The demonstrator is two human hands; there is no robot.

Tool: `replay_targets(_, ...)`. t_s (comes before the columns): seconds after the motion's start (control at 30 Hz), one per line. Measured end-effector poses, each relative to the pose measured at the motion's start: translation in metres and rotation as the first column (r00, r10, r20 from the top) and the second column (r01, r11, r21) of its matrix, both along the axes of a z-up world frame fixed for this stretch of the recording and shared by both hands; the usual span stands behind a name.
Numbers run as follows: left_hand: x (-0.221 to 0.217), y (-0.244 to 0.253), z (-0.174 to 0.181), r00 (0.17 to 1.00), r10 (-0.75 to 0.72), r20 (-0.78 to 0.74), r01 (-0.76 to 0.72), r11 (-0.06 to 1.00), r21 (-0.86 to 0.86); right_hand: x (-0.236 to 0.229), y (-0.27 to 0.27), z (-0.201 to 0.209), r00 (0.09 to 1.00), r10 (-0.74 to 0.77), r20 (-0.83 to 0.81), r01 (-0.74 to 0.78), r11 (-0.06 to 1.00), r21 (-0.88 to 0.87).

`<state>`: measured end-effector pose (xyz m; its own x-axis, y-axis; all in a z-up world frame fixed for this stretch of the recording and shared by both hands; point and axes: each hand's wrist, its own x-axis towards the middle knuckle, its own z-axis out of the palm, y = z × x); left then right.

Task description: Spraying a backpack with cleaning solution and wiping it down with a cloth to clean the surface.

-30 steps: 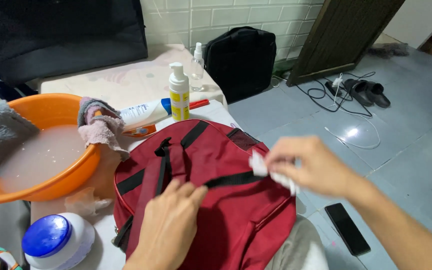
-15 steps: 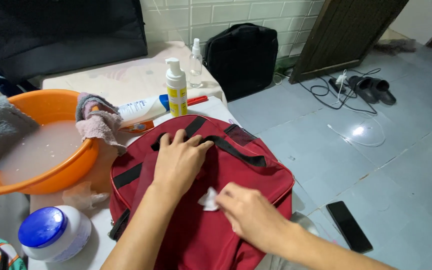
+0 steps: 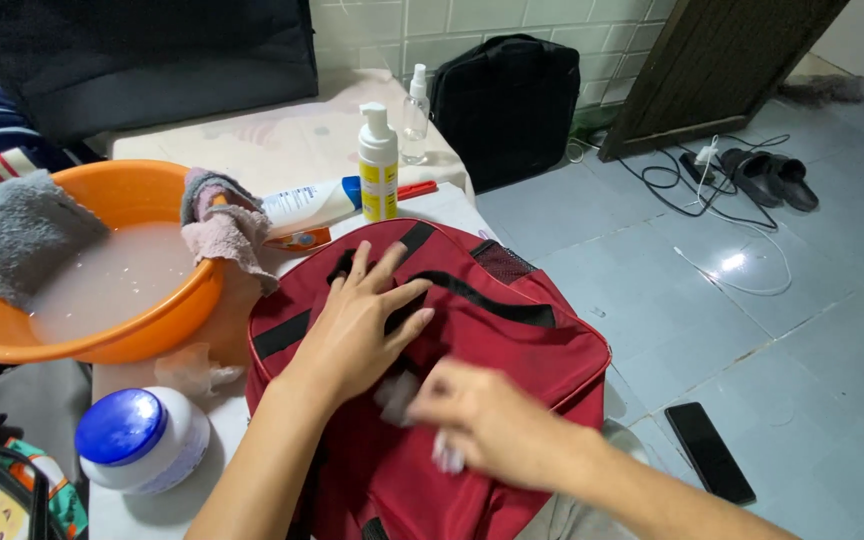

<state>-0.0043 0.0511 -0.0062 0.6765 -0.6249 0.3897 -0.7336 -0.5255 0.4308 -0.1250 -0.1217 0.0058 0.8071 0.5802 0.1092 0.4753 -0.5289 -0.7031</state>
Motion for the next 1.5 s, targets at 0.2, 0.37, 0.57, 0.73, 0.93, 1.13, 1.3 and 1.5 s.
replay_targets(0.2, -0.106, 0.013, 0.022, 0.957, 0.221, 0.187, -0.193, 0.968, -0.160, 0.010, -0.011, -0.030, 0.847, -0.265, 0.461, 0.355, 0.927, -0.120)
replay_targets(0.37, -0.168, 0.004, -0.057, 0.774, 0.510, 0.375, -0.397, 0.853, -0.340, -0.026, 0.011, 0.000, 0.999, 0.042, -0.007, -0.042, 0.998, 0.045)
replay_targets(0.57, -0.199, -0.028, -0.139, 0.449, 0.778, 0.440, -0.620, 0.626, -0.473, -0.007, -0.027, 0.024, 0.842, -0.134, -0.523, 0.438, 0.736, 0.516)
replay_targets(0.73, -0.195, 0.004, -0.134, 0.579, 0.668, 0.467, -0.564, 0.742, -0.363, 0.022, -0.074, 0.030, 0.882, 0.103, -0.461, 0.448, 0.123, 0.885)
replay_targets(0.93, -0.197, 0.026, -0.138, 0.607, 0.577, 0.547, -0.488, 0.814, -0.316, 0.024, -0.096, 0.094, 0.752, -0.495, -0.436, 0.478, -0.046, 0.877)
replay_targets(1.13, -0.202, -0.014, -0.162, 0.466, 0.715, 0.522, -0.631, 0.682, -0.370, -0.033, 0.020, 0.083, 0.941, -0.289, 0.175, 0.237, 0.933, 0.270)
replay_targets(1.3, -0.193, -0.005, -0.161, 0.583, 0.553, 0.595, -0.389, 0.833, -0.394, -0.035, 0.033, 0.025, 0.818, 0.027, 0.574, 0.124, 0.967, -0.221)
replay_targets(1.5, -0.192, 0.001, -0.116, 0.753, 0.487, 0.443, -0.233, 0.826, -0.513, -0.017, -0.009, 0.045, 0.880, 0.165, 0.445, 0.078, 0.876, -0.477)
